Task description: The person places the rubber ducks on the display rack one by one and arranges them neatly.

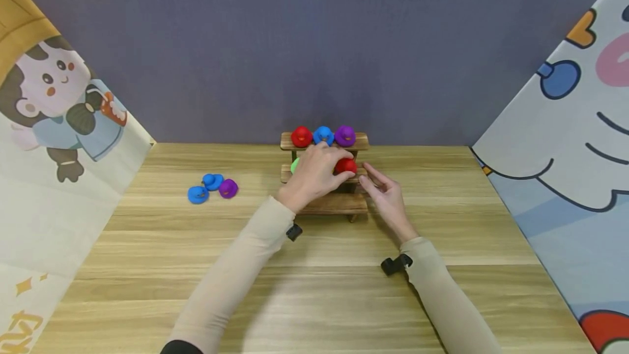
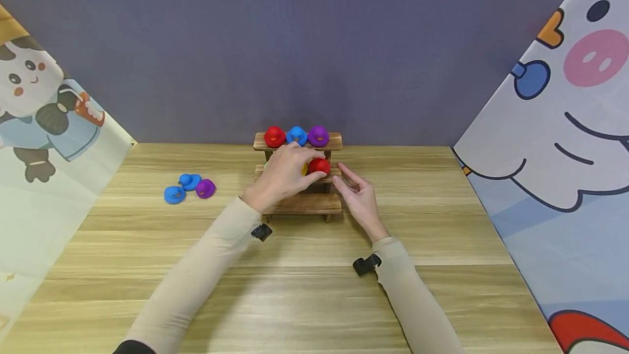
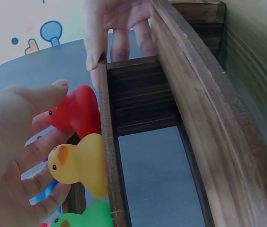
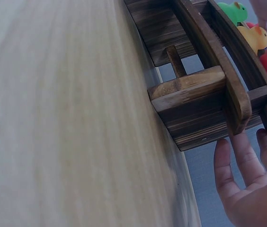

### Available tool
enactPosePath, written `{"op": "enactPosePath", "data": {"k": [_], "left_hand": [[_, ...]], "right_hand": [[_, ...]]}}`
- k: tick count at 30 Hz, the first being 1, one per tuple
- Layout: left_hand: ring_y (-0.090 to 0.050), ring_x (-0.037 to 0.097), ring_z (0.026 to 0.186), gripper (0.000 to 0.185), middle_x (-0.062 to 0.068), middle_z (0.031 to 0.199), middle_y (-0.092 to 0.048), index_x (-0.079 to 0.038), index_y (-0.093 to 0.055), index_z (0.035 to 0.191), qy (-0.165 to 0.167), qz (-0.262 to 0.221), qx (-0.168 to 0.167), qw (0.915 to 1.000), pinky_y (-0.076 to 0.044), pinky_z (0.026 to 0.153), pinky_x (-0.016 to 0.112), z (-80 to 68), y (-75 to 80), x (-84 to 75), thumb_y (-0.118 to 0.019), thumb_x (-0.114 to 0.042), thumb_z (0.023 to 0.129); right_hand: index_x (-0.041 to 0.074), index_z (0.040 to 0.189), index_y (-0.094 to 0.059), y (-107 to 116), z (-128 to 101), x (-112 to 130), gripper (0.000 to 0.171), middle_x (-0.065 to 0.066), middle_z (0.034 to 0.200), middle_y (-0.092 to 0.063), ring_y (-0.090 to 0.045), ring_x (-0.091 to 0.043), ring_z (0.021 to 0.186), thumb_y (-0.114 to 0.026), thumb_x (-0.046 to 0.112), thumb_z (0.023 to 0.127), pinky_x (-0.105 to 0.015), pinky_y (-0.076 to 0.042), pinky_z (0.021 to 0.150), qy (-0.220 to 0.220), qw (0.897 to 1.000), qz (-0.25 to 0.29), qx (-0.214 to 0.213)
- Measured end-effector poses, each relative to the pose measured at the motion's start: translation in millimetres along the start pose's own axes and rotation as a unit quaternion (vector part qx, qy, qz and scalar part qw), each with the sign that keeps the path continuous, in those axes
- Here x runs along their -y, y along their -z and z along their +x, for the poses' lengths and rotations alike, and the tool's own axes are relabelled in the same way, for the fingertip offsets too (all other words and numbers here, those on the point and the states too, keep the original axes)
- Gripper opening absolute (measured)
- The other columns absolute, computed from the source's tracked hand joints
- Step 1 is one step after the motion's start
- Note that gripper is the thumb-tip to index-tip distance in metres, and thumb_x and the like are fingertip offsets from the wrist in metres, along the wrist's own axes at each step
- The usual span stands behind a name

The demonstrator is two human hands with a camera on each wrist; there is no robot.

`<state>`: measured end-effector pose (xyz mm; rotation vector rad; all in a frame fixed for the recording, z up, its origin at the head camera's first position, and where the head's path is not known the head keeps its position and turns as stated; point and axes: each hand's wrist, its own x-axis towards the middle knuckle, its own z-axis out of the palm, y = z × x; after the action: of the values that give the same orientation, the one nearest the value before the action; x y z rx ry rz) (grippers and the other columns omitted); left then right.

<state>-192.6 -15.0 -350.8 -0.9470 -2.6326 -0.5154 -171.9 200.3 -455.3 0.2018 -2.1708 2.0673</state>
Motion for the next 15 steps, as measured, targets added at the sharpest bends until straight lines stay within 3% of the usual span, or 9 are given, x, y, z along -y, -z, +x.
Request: {"op": "enactPosePath", "data": {"k": [7,15], "left_hand": [[-0.074,0.024,0.105,0.04,0.001,0.117,-0.081,-0.016,-0.077,0.127,-0.001,0.028,-0.017,0.9995,-0.06,0.091,0.039,-0.7,-5.1,-0.4,-0.081,-0.041,0.096],[-0.074,0.025,0.108,0.041,0.002,0.12,-0.081,-0.015,-0.076,0.129,0.009,0.024,-0.017,0.9995,-0.062,0.089,0.037,-2.0,-7.6,-0.2,-0.079,-0.041,0.097]], "right_hand": [[0.007,0.153,-0.058,0.0,-0.4,0.0,0.05,-0.024,0.144,-0.064,-0.08,-0.017,0.096,-0.07,0.017,0.105,-0.032,-0.066,0.086,-0.003,1.0,0.003,0.001],[0.009,0.153,-0.057,0.3,0.0,0.8,0.051,-0.023,0.145,-0.064,-0.079,-0.009,0.092,-0.07,0.018,0.105,-0.03,-0.065,0.086,-0.007,1.0,-0.003,0.002]]}}
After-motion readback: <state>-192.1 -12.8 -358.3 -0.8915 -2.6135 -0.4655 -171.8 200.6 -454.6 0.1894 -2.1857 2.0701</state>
